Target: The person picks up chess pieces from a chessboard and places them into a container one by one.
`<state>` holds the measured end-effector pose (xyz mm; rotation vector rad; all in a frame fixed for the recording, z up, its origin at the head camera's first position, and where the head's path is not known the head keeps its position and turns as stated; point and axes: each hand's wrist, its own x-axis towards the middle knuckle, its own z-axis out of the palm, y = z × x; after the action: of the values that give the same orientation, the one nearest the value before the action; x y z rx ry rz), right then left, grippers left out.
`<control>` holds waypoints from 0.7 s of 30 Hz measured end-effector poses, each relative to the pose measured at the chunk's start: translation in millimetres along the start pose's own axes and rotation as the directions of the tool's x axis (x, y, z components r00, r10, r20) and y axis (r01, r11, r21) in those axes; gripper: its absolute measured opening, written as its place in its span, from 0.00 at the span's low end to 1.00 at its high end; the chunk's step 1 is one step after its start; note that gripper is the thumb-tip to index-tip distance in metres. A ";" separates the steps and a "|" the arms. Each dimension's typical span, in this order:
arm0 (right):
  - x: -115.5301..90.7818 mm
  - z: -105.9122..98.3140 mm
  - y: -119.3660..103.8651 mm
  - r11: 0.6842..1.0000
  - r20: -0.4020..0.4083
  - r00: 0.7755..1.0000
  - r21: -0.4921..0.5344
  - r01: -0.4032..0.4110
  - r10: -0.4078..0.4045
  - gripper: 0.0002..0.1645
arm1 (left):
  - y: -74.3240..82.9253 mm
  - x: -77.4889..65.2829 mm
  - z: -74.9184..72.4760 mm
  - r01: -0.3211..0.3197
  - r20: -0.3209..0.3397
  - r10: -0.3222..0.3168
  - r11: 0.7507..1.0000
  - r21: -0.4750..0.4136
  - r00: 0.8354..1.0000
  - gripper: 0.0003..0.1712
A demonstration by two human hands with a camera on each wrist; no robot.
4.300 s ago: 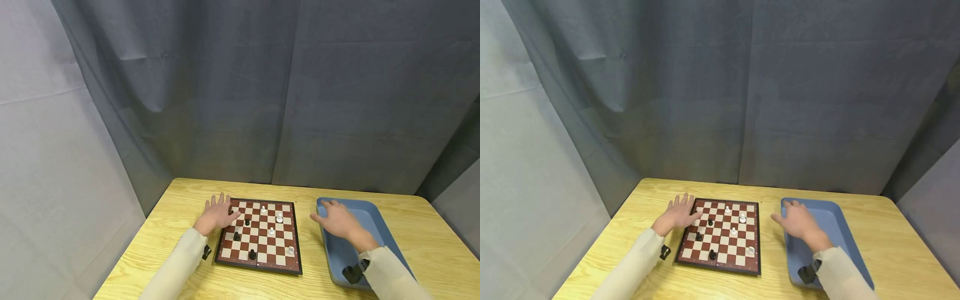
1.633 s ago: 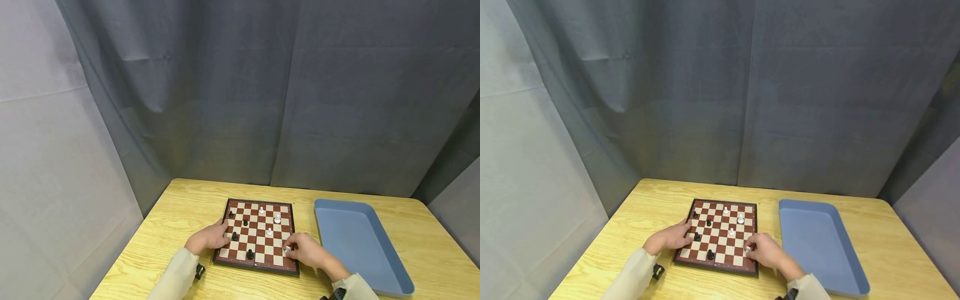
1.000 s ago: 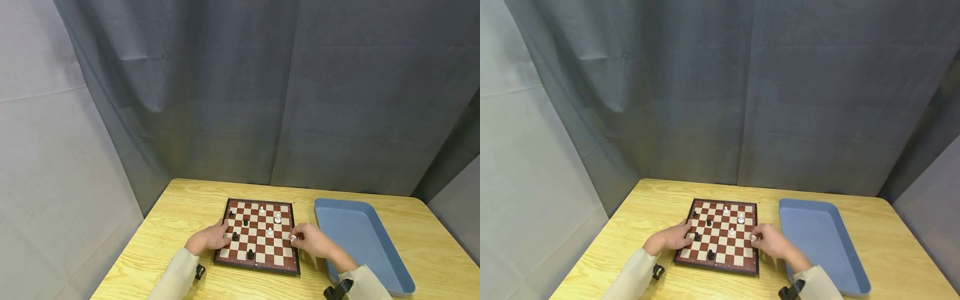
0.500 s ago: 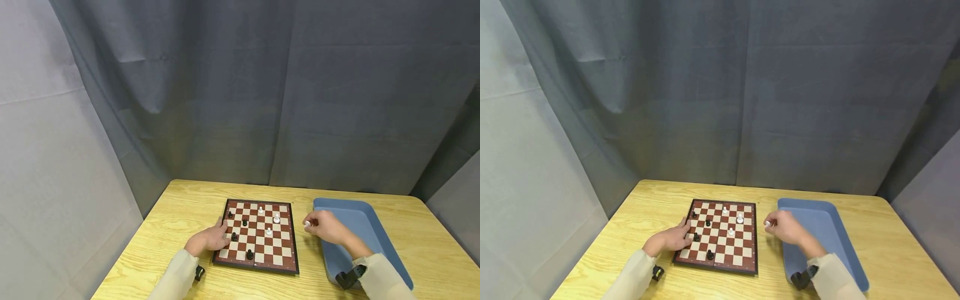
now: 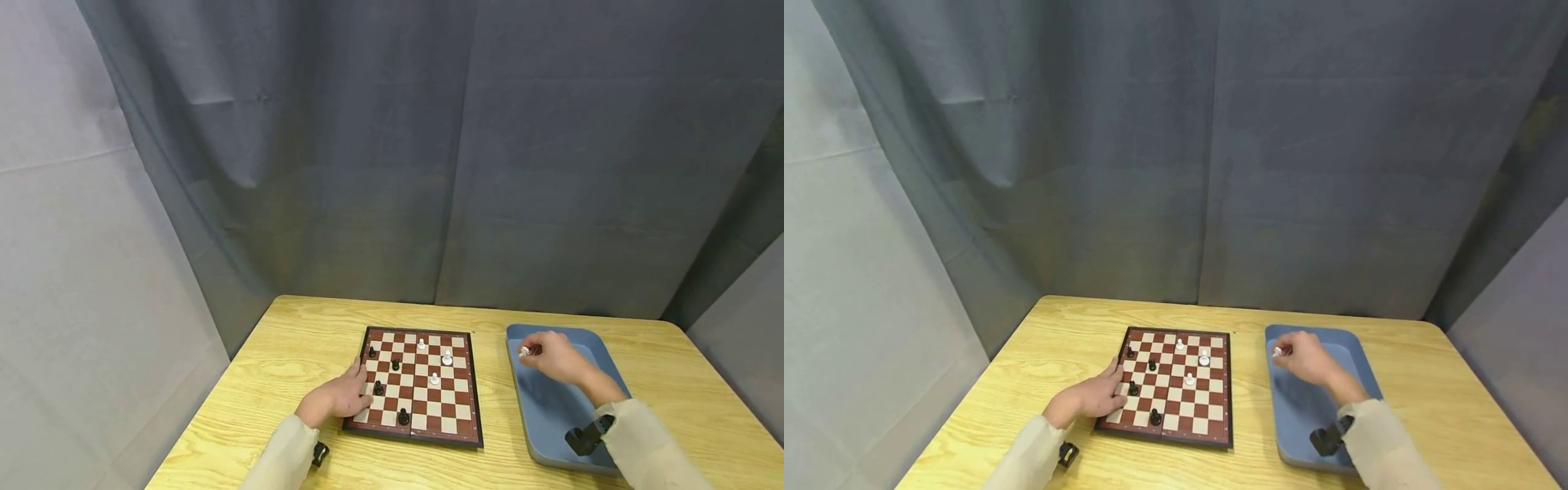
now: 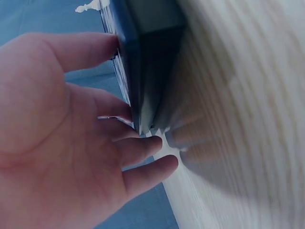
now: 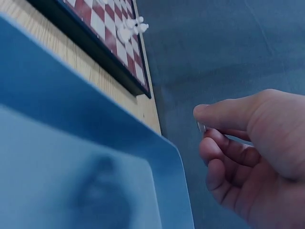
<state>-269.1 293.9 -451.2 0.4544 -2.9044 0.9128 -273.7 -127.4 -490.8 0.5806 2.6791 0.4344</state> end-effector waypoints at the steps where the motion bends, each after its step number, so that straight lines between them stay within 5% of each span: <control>1: 0.0 -0.6 2.0 1.000 0.007 1.000 0.002 -0.009 0.009 0.04 | -0.2 -0.7 0.6 -0.002 -0.001 0.002 1.000 0.004 1.000 0.42; 21: 9.1 4.8 36.4 0.994 -0.008 0.994 -0.008 -0.113 0.113 0.04 | -1.5 -1.1 1.9 -0.028 0.023 0.027 0.999 0.034 0.999 0.43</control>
<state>-288.5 317.2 -473.8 0.2875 -2.9519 0.9136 -272.5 -128.8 -492.7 0.6295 2.6643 0.3875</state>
